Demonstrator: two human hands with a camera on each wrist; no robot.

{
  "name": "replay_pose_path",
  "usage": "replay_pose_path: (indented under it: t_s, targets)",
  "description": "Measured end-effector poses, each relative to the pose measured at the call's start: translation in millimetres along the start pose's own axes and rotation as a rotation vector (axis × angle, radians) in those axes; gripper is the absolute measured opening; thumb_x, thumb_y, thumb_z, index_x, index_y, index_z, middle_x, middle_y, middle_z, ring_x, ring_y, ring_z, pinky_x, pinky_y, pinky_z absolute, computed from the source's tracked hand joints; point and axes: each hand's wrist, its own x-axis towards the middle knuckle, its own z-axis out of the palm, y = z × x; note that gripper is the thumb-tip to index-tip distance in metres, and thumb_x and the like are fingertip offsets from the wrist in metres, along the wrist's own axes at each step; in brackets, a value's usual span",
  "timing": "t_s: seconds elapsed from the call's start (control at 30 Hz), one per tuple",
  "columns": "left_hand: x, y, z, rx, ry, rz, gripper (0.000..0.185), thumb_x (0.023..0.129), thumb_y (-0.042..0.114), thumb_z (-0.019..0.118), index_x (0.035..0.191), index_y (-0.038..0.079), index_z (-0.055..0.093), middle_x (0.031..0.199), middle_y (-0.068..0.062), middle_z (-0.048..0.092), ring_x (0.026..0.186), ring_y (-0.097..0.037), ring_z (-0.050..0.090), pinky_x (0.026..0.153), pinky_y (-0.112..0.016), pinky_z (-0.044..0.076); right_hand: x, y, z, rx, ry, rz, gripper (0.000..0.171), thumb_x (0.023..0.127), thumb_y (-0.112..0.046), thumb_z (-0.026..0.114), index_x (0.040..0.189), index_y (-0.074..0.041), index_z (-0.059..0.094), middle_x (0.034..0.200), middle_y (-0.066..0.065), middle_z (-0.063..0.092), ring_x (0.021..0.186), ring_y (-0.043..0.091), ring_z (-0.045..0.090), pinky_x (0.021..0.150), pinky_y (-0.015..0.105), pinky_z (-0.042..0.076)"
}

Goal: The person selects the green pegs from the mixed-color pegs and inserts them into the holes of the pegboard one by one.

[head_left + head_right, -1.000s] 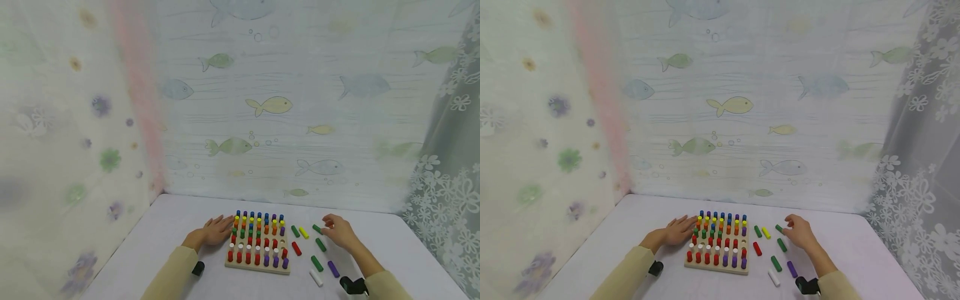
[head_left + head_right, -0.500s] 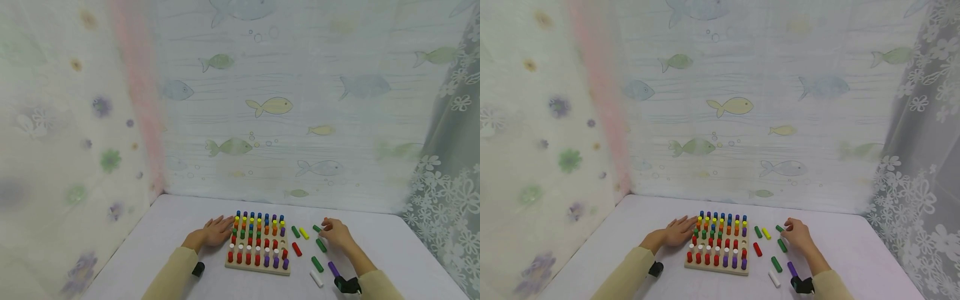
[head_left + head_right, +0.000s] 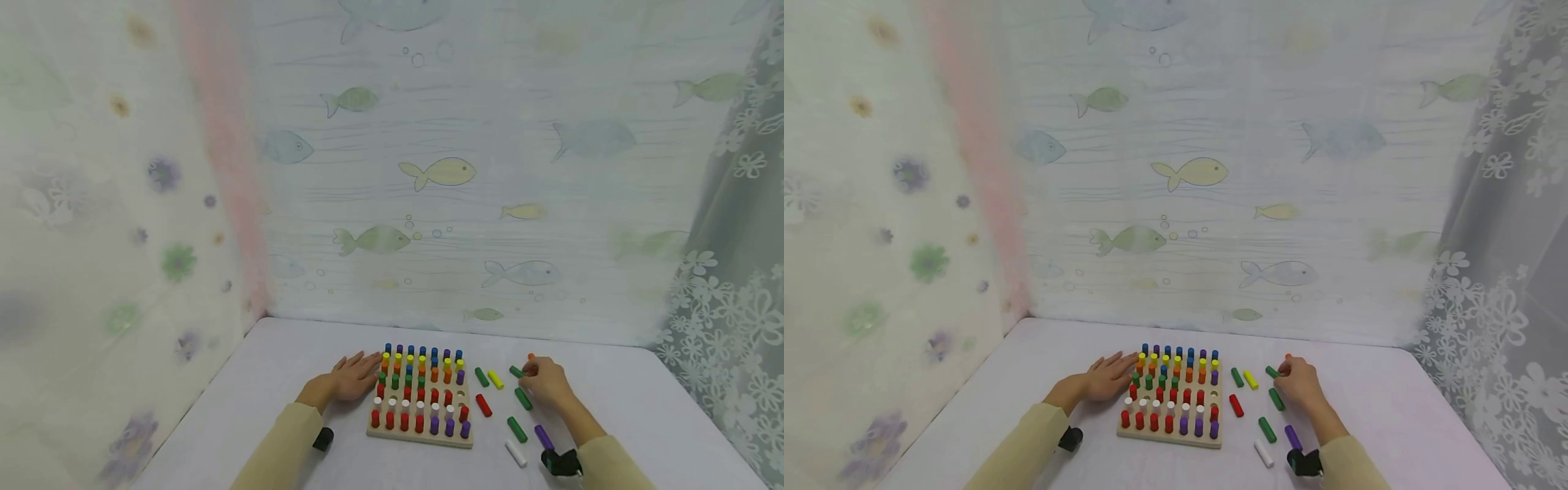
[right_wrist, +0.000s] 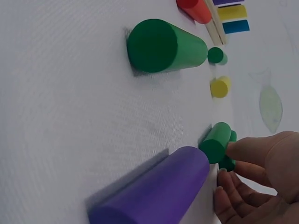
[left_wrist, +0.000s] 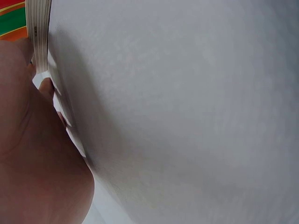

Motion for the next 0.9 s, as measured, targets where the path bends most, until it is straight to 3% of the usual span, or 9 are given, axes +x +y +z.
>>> replay_pose_path:
  t_s: [0.27, 0.47, 0.7, 0.9]
  targets:
    - [-15.6, 15.1, -12.7, 0.006, -0.006, 0.0, 0.059, 0.109, 0.044, 0.039, 0.163, 0.021, 0.029, 0.168, -0.001, 0.03, 0.157, -0.031, 0.016, 0.125, -0.059, 0.009, 2.1, 1.1, 2.8, -0.029, 0.004, -0.039, 0.024, 0.09, -0.006, 0.071, 0.106, 0.012, 0.065, 0.097, 0.017, 0.065, 0.088, 0.027, 0.062, 0.078, 0.043, 0.056]
    - [-5.8, 6.6, -4.9, -0.006, 0.005, 0.001, 0.06, 0.109, 0.045, 0.037, 0.164, 0.022, 0.027, 0.169, 0.0, 0.028, 0.158, -0.03, 0.013, 0.126, -0.058, 0.005, 2.8, 1.6, 3.2, -0.033, 0.001, -0.044, 0.024, 0.091, -0.007, 0.069, 0.108, 0.011, 0.066, 0.099, 0.015, 0.066, 0.087, 0.024, 0.062, 0.077, 0.041, 0.057]
    - [-13.5, 14.8, -13.0, 0.006, -0.013, 0.002, 0.06, 0.11, 0.044, 0.037, 0.164, 0.02, 0.027, 0.169, -0.002, 0.028, 0.158, -0.031, 0.014, 0.126, -0.059, 0.006, 0.2, 0.1, -0.1, 0.02, -0.008, -0.058, 0.024, 0.095, -0.009, 0.067, 0.109, 0.01, 0.069, 0.093, 0.012, 0.069, 0.077, 0.019, 0.063, 0.065, 0.031, 0.055]
    - [-16.9, 16.9, -14.8, 0.011, -0.013, 0.006, 0.059, 0.11, 0.042, 0.037, 0.163, 0.019, 0.028, 0.168, -0.002, 0.029, 0.157, -0.031, 0.015, 0.126, -0.058, 0.008, -4.4, 0.0, -2.5, 0.108, -0.023, -0.038, 0.026, 0.097, -0.013, 0.066, 0.114, 0.007, 0.07, 0.092, 0.01, 0.07, 0.081, 0.019, 0.062, 0.066, 0.028, 0.052]
